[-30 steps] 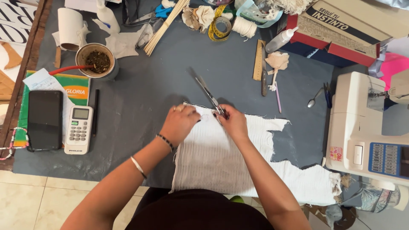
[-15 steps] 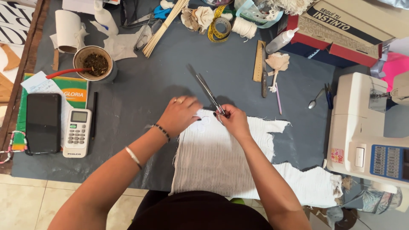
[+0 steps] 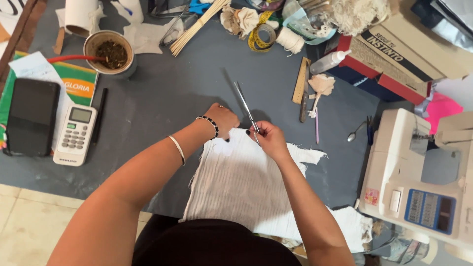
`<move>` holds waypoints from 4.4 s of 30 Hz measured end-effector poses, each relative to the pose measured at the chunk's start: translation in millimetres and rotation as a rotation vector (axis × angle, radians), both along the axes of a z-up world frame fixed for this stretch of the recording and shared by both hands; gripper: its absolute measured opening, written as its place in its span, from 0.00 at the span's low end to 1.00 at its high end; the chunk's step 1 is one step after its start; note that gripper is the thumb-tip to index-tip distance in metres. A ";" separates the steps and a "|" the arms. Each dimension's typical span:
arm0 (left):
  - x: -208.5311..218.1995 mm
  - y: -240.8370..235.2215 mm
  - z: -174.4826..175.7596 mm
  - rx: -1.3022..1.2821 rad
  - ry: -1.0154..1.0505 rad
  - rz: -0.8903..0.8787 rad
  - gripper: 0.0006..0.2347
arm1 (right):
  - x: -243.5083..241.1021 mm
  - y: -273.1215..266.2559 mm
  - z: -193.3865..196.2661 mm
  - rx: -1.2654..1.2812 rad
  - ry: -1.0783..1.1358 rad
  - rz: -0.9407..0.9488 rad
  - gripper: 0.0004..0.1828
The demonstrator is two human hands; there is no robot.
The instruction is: Cutting out a flower-shaped pattern from white fabric using scissors and a paper template
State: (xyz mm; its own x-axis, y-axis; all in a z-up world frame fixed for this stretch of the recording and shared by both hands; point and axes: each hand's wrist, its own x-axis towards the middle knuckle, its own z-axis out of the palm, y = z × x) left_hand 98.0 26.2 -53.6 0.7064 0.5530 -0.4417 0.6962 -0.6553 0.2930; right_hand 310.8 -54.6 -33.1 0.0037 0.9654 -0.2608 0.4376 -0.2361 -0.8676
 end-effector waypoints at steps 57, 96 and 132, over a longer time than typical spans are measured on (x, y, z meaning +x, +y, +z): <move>-11.5 -13.2 34.6 -0.225 -0.393 0.132 0.08 | -88.8 126.9 182.8 0.051 -1.676 1.882 0.33; -20.0 -20.1 32.2 -0.141 -0.485 0.137 0.08 | -101.4 120.3 180.8 0.143 -1.662 2.063 0.31; -44.0 -18.9 41.0 -0.221 -0.606 0.161 0.09 | -58.6 101.2 174.6 0.026 -1.470 1.836 0.32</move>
State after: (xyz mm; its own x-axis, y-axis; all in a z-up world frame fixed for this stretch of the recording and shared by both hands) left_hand 53.9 7.3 -12.6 0.7814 0.6148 -0.1072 0.4502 -0.4364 0.7790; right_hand 252.2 46.5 141.6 -0.4367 0.1838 -0.8806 0.1978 0.9746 0.1053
